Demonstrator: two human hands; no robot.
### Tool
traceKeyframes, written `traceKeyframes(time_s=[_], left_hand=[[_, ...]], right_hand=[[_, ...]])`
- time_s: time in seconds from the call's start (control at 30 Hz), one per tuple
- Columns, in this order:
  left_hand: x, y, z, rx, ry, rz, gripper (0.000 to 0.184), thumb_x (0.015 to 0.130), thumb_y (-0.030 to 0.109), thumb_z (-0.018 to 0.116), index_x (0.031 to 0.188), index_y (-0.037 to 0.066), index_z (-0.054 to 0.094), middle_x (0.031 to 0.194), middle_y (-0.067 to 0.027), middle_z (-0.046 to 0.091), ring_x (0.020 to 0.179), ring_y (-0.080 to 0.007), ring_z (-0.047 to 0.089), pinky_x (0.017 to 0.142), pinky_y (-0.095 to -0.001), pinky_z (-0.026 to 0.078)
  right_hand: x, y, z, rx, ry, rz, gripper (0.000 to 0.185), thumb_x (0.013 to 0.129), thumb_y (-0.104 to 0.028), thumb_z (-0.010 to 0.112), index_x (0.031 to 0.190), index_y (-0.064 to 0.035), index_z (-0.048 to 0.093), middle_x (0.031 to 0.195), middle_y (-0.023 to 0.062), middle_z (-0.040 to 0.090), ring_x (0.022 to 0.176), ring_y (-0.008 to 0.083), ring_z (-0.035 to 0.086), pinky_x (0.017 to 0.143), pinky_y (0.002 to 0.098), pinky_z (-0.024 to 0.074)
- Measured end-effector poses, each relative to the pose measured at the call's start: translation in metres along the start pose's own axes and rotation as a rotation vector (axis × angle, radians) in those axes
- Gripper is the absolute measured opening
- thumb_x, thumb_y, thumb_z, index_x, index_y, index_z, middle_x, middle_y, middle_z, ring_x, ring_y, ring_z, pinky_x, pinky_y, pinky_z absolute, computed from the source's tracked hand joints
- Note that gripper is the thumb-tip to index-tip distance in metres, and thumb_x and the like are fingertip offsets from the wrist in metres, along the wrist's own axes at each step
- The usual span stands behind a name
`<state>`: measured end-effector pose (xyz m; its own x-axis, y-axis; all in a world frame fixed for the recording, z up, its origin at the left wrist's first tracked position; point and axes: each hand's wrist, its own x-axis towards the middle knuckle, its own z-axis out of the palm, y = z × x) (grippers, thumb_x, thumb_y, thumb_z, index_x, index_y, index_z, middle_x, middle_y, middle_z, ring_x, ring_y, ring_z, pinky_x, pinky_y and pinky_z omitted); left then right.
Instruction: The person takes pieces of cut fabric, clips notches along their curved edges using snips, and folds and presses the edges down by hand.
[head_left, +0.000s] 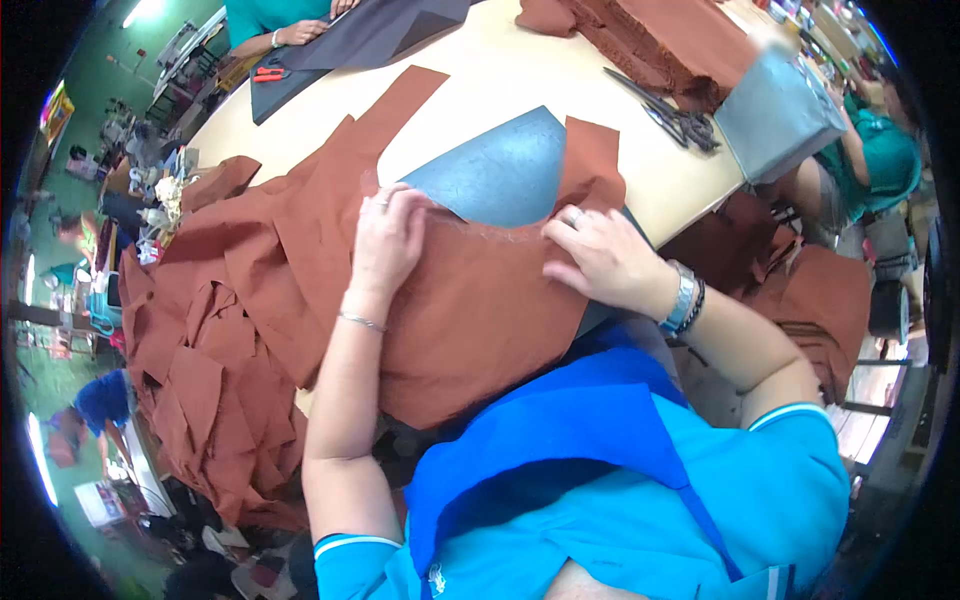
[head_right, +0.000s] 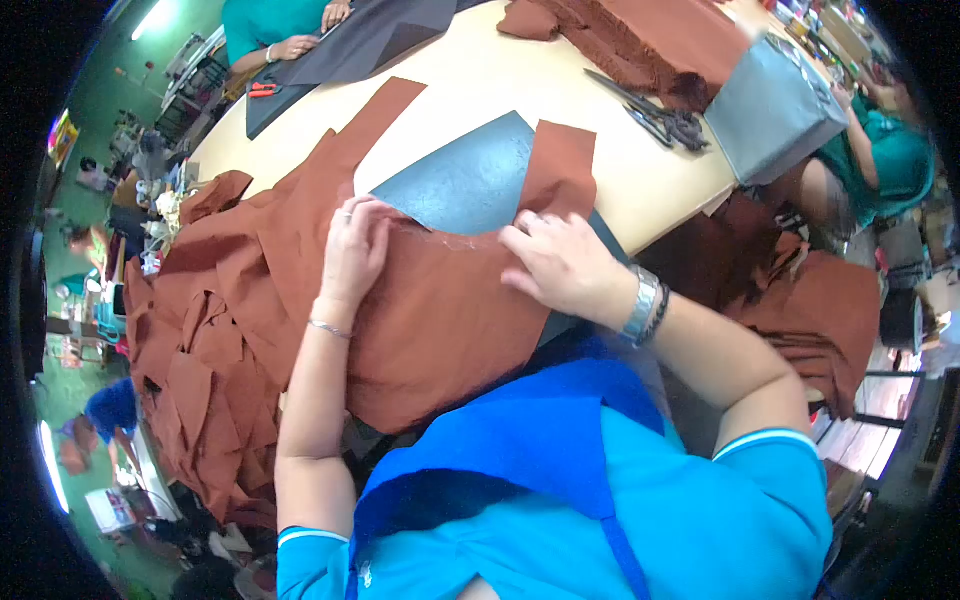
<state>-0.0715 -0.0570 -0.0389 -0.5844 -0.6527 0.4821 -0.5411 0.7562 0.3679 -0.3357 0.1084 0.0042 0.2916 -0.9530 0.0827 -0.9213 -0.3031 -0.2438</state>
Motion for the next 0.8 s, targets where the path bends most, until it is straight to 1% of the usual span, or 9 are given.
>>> traceKeyframes(time_s=[0.07,0.23,0.3,0.37,0.47,0.53,0.57,0.73,0.8], left_hand=[[-0.013,-0.023,-0.009,-0.008,-0.066,-0.025,0.02,0.09,0.014,0.064,0.109,0.008,0.061,0.117,-0.0107,0.061,0.116,-0.0316,0.056,0.097,-0.0517,0.043],[-0.045,0.002,-0.019,0.177,-0.207,-0.221,0.04,0.092,0.031,0.063,0.123,0.006,0.056,0.138,-0.0161,0.049,0.13,-0.0343,0.046,0.104,-0.0581,0.04],[-0.051,0.032,-0.018,0.229,-0.243,-0.271,0.053,0.091,0.039,0.064,0.128,0.004,0.055,0.137,-0.0205,0.05,0.127,-0.0378,0.049,0.104,-0.0541,0.042],[-0.036,0.075,-0.037,0.331,-0.502,-0.345,0.065,0.086,0.051,0.065,0.13,0.003,0.057,0.126,-0.0181,0.056,0.117,-0.0332,0.055,0.092,-0.047,0.048],[-0.037,0.077,-0.032,0.378,-0.492,-0.216,0.067,0.081,0.054,0.07,0.126,0.005,0.06,0.121,-0.0141,0.058,0.111,-0.0307,0.056,0.091,-0.0439,0.048],[-0.026,0.063,-0.037,0.344,-0.504,-0.177,0.067,0.079,0.054,0.072,0.124,0.006,0.061,0.12,-0.013,0.058,0.111,-0.0303,0.056,0.093,-0.0425,0.047],[-0.026,0.054,-0.037,0.294,-0.443,-0.12,0.065,0.079,0.052,0.073,0.123,0.007,0.062,0.12,-0.0127,0.058,0.111,-0.0302,0.056,0.094,-0.0419,0.046],[-0.047,0.015,-0.034,0.077,-0.249,0.072,0.053,0.08,0.044,0.075,0.117,0.007,0.065,0.122,-0.0122,0.059,0.113,-0.0305,0.055,0.096,-0.0404,0.046],[-0.052,0.017,-0.032,0.092,-0.194,0.095,0.05,0.082,0.043,0.074,0.116,0.007,0.067,0.119,-0.011,0.061,0.111,-0.0296,0.057,0.094,-0.0394,0.048]], right_hand=[[-0.01,0.003,0.006,0.232,0.086,0.046,0.031,0.084,-0.022,0.074,0.104,-0.0076,0.055,0.103,0.0122,0.06,0.092,0.032,0.062,0.077,0.042,0.0502],[0.021,0.043,0.005,0.386,0.001,0.031,0.014,0.085,-0.001,0.06,0.097,-0.0061,0.053,0.08,0.0156,0.062,0.083,0.0361,0.064,0.073,0.0437,0.052],[0.051,0.104,0.019,0.261,0.213,-0.053,0.01,0.088,0.003,0.051,0.094,-0.0042,0.054,0.081,0.017,0.061,0.082,0.0362,0.064,0.074,0.0449,0.0519],[0.081,0.108,-0.006,0.004,0.462,0.082,0.006,0.092,0.0,0.051,0.095,-0.0038,0.055,0.08,0.0177,0.062,0.083,0.0358,0.064,0.073,0.0432,0.0522],[0.086,0.065,-0.018,0.269,0.384,0.085,0.009,0.093,-0.008,0.06,0.099,-0.0035,0.055,0.082,0.0192,0.063,0.084,0.0351,0.065,0.072,0.0422,0.0524],[0.059,0.017,-0.023,0.271,0.168,0.138,0.03,0.086,-0.02,0.073,0.102,-0.0043,0.054,0.087,0.0194,0.064,0.083,0.0345,0.066,0.072,0.0427,0.0528],[0.045,0.02,-0.002,0.097,0.242,0.023,0.031,0.084,-0.019,0.075,0.101,-0.0047,0.053,0.083,0.0176,0.064,0.083,0.0351,0.066,0.072,0.0435,0.053],[0.021,0.028,0.023,0.328,0.211,0.191,0.02,0.086,-0.011,0.069,0.098,-0.0067,0.054,0.081,0.0154,0.063,0.084,0.0356,0.064,0.072,0.0458,0.0516],[0.029,0.034,0.022,0.189,0.242,0.103,0.016,0.086,-0.008,0.065,0.097,-0.0071,0.054,0.08,0.0155,0.063,0.081,0.0362,0.063,0.071,0.0467,0.0509]])
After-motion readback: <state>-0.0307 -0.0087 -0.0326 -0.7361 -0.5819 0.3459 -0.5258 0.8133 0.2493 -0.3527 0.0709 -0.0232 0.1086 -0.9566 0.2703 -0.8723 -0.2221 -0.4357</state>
